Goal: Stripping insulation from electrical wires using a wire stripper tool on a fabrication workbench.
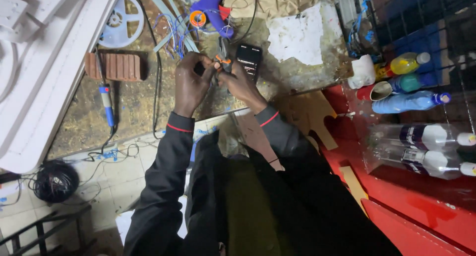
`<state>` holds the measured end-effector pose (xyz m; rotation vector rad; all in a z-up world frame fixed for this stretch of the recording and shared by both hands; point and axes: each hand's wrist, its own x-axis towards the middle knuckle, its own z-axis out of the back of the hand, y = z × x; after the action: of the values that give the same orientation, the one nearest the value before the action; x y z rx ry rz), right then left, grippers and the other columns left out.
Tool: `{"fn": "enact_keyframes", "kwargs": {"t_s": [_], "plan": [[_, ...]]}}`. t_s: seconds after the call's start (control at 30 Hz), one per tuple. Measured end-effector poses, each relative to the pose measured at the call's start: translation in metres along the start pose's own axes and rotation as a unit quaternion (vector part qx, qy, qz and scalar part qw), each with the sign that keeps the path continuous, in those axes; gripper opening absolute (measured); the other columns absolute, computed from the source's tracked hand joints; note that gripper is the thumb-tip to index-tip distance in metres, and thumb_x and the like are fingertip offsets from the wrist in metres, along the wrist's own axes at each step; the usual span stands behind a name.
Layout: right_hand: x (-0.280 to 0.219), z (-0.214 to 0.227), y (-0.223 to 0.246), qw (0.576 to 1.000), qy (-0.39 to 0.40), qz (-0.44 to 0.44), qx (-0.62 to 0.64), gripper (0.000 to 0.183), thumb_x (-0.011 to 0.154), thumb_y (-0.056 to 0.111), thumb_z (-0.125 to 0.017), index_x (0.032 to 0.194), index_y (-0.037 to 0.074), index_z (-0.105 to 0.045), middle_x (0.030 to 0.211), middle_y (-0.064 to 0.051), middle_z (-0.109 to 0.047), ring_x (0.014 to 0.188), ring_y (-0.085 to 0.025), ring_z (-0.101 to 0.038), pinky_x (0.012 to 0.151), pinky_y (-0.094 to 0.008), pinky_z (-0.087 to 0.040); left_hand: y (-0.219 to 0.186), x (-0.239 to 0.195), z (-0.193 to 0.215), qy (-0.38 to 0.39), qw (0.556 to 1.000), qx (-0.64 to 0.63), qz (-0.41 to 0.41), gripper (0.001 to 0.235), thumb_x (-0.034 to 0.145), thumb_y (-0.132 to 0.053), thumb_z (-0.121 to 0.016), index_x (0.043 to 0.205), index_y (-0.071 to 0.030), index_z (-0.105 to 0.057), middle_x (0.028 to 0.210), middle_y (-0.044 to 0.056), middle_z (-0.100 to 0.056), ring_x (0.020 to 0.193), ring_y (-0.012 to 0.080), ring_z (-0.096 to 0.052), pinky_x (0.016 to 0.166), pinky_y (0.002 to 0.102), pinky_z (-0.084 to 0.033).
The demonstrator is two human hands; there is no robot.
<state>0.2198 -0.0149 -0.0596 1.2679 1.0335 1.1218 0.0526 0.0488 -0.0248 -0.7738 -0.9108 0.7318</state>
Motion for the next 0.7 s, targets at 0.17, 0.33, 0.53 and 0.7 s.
{"fn": "enact_keyframes", "kwargs": {"t_s": [0.17,0.33,0.53,0.7], "plan": [[-0.010,0.018,0.001,0.998,-0.033,-0.033,-0.031,0.024,0.083,0.007,-0.066,0.106,0.008,-0.073,0.085,-0.005,-0.069,0.083,-0.024,-0.070,0.088,-0.040,-0.054,0.008,0.005,-0.022,0.019,0.999,-0.027,-0.011,0.017,0.100,-0.013,-0.094,0.102,-0.003,-0.080,0.090,0.022,-0.075,0.092,0.0506,-0.075,0.085,0.052,-0.057],[-0.019,0.035,0.013,0.997,-0.066,0.000,-0.049,0.037,0.102,0.014,-0.072,0.137,0.004,-0.071,0.122,-0.019,-0.076,0.117,-0.031,-0.071,0.104,-0.047,-0.058,0.007,0.010,-0.033,0.044,0.998,-0.034,-0.008,0.019,0.100,-0.018,-0.094,0.104,-0.005,-0.081,0.090,0.019,-0.076,0.090,0.0487,-0.077,0.082,0.051,-0.058],[-0.006,0.056,0.015,0.946,-0.118,0.034,-0.300,0.034,0.103,0.012,-0.078,0.134,-0.002,-0.074,0.112,-0.033,-0.075,0.108,-0.057,-0.076,0.092,-0.057,-0.059,0.008,0.021,-0.027,0.091,0.995,-0.041,-0.005,0.015,0.106,-0.016,-0.084,0.116,-0.006,-0.079,0.092,0.021,-0.079,0.088,0.0503,-0.076,0.078,0.052,-0.059],[0.021,0.086,-0.042,0.860,-0.102,0.095,-0.491,0.040,0.096,0.017,-0.082,0.134,0.014,-0.072,0.120,-0.017,-0.078,0.112,-0.048,-0.077,0.085,-0.063,-0.063,0.034,0.028,-0.031,0.151,0.988,-0.032,-0.011,0.024,0.105,-0.007,-0.068,0.127,-0.014,-0.074,0.102,0.016,-0.086,0.093,0.0500,-0.077,0.082,0.057,-0.060]]}}
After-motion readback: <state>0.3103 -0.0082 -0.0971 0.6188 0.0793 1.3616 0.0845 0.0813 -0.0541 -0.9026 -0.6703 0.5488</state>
